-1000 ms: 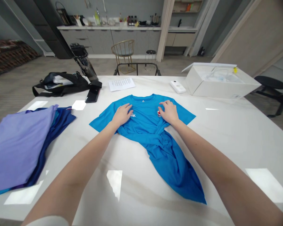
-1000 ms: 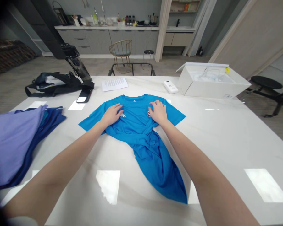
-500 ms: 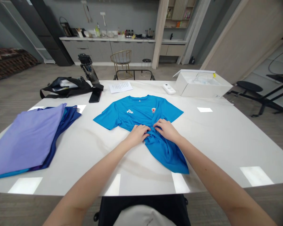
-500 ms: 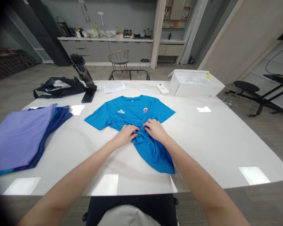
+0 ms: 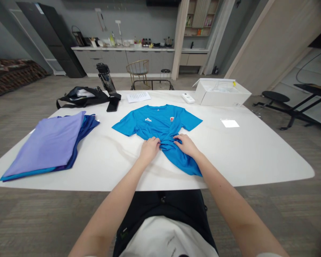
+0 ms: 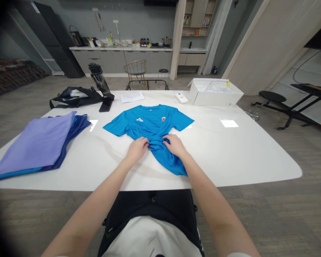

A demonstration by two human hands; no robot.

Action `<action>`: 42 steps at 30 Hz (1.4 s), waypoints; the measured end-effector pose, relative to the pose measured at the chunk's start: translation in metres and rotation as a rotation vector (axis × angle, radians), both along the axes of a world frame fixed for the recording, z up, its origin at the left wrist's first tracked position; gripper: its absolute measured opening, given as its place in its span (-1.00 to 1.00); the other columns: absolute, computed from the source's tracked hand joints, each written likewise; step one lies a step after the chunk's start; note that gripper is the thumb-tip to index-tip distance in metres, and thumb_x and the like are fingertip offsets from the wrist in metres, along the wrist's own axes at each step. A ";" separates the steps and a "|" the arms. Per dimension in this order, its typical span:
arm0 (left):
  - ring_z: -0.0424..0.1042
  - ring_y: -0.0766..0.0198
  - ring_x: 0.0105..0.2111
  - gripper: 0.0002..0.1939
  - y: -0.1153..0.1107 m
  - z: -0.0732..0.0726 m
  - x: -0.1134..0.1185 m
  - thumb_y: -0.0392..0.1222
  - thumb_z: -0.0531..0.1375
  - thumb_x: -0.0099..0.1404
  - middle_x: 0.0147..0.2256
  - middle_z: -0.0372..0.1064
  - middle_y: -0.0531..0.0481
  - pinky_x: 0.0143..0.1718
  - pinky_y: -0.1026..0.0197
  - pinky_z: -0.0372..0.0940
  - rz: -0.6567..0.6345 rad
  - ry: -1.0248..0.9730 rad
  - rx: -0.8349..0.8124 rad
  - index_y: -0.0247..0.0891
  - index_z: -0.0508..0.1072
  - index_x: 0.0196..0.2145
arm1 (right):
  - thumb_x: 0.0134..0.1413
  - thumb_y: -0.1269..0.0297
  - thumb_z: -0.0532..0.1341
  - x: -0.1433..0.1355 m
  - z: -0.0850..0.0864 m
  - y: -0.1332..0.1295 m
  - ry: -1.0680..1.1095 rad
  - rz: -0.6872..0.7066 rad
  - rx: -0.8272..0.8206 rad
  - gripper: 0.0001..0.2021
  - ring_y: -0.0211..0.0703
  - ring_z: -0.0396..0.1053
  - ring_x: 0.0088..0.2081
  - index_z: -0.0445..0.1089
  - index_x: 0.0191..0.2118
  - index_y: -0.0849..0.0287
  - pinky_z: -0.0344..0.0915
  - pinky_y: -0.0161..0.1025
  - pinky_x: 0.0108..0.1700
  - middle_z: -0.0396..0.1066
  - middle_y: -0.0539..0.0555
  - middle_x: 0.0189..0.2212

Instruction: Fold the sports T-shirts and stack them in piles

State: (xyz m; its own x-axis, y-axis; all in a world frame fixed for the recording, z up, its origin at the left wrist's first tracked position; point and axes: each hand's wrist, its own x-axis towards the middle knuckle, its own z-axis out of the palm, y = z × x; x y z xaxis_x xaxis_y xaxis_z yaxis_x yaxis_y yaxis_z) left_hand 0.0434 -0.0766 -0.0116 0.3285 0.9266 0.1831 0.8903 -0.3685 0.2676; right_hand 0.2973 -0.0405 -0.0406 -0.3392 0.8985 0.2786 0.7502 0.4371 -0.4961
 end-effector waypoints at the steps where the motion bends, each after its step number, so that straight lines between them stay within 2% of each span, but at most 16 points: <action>1: 0.46 0.08 -0.08 -0.84 -0.004 0.000 -0.002 -0.20 0.10 0.49 -0.12 0.48 -0.09 -0.11 0.11 0.24 0.025 -0.009 0.001 -0.16 0.49 -0.10 | 0.29 0.22 0.24 0.001 0.000 -0.001 0.018 -0.002 -0.007 -0.79 0.06 0.42 0.04 0.54 -0.02 0.06 0.32 0.03 0.16 0.54 0.13 -0.05; 4: 0.46 0.08 -0.10 -0.84 -0.014 -0.001 -0.011 -0.20 0.10 0.49 -0.13 0.47 -0.09 -0.13 0.12 0.25 0.083 -0.019 -0.001 -0.15 0.49 -0.11 | 0.33 0.20 0.20 0.006 -0.001 -0.002 0.113 -0.019 -0.063 -0.78 0.03 0.46 0.05 0.55 -0.04 0.05 0.33 0.01 0.18 0.56 0.10 -0.02; 9: 0.46 0.05 -0.11 -0.84 -0.031 -0.007 -0.038 -0.22 0.09 0.47 -0.17 0.48 -0.11 -0.15 0.10 0.27 0.157 -0.077 0.031 -0.17 0.48 -0.16 | 0.41 0.11 0.06 0.020 -0.002 -0.018 0.248 -0.076 -0.126 -0.67 -0.02 0.47 0.11 0.51 0.08 0.00 0.32 -0.01 0.22 0.54 0.04 0.08; 13: 0.46 0.05 -0.10 -0.86 -0.044 -0.015 -0.055 -0.25 0.10 0.44 -0.19 0.49 -0.11 -0.07 0.07 0.28 0.112 -0.150 0.053 -0.18 0.47 -0.21 | 0.36 0.10 0.13 0.023 -0.004 -0.040 0.256 -0.083 -0.073 -0.69 -0.01 0.47 0.09 0.54 0.05 0.01 0.34 -0.02 0.19 0.55 0.06 0.05; 16: 0.44 0.03 -0.05 -0.86 -0.052 -0.020 -0.055 -0.25 0.11 0.42 -0.14 0.50 -0.13 0.00 0.01 0.26 0.102 -0.167 0.095 -0.18 0.48 -0.18 | 0.27 0.11 0.23 0.020 -0.005 -0.052 0.177 -0.060 0.025 -0.74 0.04 0.46 0.04 0.58 -0.05 0.05 0.35 -0.01 0.15 0.57 0.12 -0.03; 19: 0.40 0.00 0.04 -0.79 -0.058 -0.020 -0.048 -0.22 0.14 0.40 -0.03 0.47 -0.16 0.09 -0.05 0.20 0.090 -0.160 0.182 -0.20 0.45 -0.03 | 0.23 0.12 0.27 0.012 -0.005 -0.061 0.082 -0.070 0.079 -0.81 0.05 0.47 -0.06 0.60 -0.18 0.05 0.35 0.00 0.08 0.58 0.11 -0.17; 22: 0.37 0.00 0.08 -0.71 -0.065 -0.016 -0.032 -0.16 0.13 0.44 0.04 0.44 -0.17 0.09 -0.04 0.18 0.057 -0.173 0.222 -0.21 0.42 0.08 | 0.22 0.15 0.28 0.004 -0.005 -0.071 0.105 -0.067 0.028 -0.85 0.00 0.49 -0.13 0.59 -0.22 0.03 0.37 -0.07 0.00 0.59 0.06 -0.22; 27: 0.36 -0.01 0.05 -0.52 -0.079 -0.010 0.010 0.04 0.11 0.48 0.06 0.42 -0.15 0.06 -0.04 0.22 -0.051 -0.150 0.155 -0.16 0.33 0.27 | 0.17 0.12 0.34 -0.010 -0.003 -0.086 0.163 -0.128 -0.058 -0.80 -0.01 0.52 -0.15 0.58 -0.12 0.03 0.40 -0.06 -0.01 0.60 0.06 -0.18; 29: 0.37 -0.02 0.04 -0.50 -0.081 -0.008 0.024 -0.01 0.14 0.47 0.04 0.43 -0.15 0.05 -0.05 0.23 -0.095 -0.123 0.096 -0.16 0.31 0.30 | 0.16 0.22 0.33 -0.017 -0.001 -0.091 0.190 -0.132 -0.067 -0.80 -0.02 0.52 -0.13 0.55 -0.09 0.06 0.40 -0.07 0.01 0.59 0.07 -0.15; 31: 0.40 0.01 0.03 -0.57 -0.081 -0.007 0.032 -0.15 0.14 0.45 0.00 0.46 -0.13 0.05 -0.03 0.25 -0.109 -0.149 0.038 -0.16 0.38 0.24 | 0.18 0.32 0.27 -0.024 0.003 -0.095 0.242 -0.129 -0.042 -0.84 -0.04 0.50 -0.12 0.53 -0.13 0.08 0.40 -0.09 0.00 0.57 0.08 -0.16; 34: 0.46 0.11 -0.03 -0.68 -0.074 -0.002 0.033 -0.31 0.09 0.42 -0.07 0.50 -0.11 0.04 0.07 0.29 -0.060 -0.355 -0.001 -0.20 0.49 0.06 | 0.22 0.37 0.22 -0.035 0.016 -0.102 0.285 -0.073 0.078 -0.88 -0.04 0.47 -0.11 0.51 -0.19 0.10 0.38 -0.10 0.02 0.52 0.10 -0.19; 36: 0.48 0.17 -0.09 -0.73 -0.069 0.004 0.027 -0.30 0.07 0.43 -0.10 0.50 -0.11 0.01 0.13 0.32 0.022 -0.532 0.021 -0.23 0.50 -0.01 | 0.25 0.41 0.19 -0.043 0.025 -0.108 0.272 0.006 0.140 -0.86 -0.04 0.46 -0.10 0.51 -0.22 0.09 0.36 -0.10 0.02 0.52 0.10 -0.20; 38: 0.48 0.18 -0.14 -0.76 -0.064 0.011 0.021 -0.19 0.08 0.47 -0.11 0.51 -0.11 -0.02 0.14 0.34 0.081 -0.637 0.042 -0.23 0.49 -0.03 | 0.25 0.47 0.18 -0.051 0.031 -0.116 0.200 0.114 0.161 -0.82 -0.04 0.45 -0.09 0.51 -0.25 0.08 0.34 -0.09 0.03 0.53 0.10 -0.20; 40: 0.49 0.18 -0.18 -0.74 -0.061 0.018 0.017 -0.08 0.08 0.50 -0.14 0.53 -0.09 -0.05 0.15 0.35 0.041 -0.627 0.005 -0.20 0.51 -0.05 | 0.24 0.51 0.18 -0.059 0.033 -0.125 0.087 0.231 0.163 -0.79 -0.02 0.45 -0.06 0.53 -0.28 0.08 0.31 -0.06 0.05 0.56 0.10 -0.18; 42: 0.50 0.16 -0.20 -0.71 -0.059 0.023 0.016 -0.01 0.09 0.50 -0.19 0.55 -0.06 -0.09 0.15 0.35 -0.063 -0.509 -0.093 -0.18 0.54 -0.10 | 0.24 0.52 0.19 -0.068 0.031 -0.136 -0.010 0.333 0.154 -0.79 0.01 0.45 -0.03 0.54 -0.27 0.09 0.30 -0.04 0.07 0.57 0.11 -0.18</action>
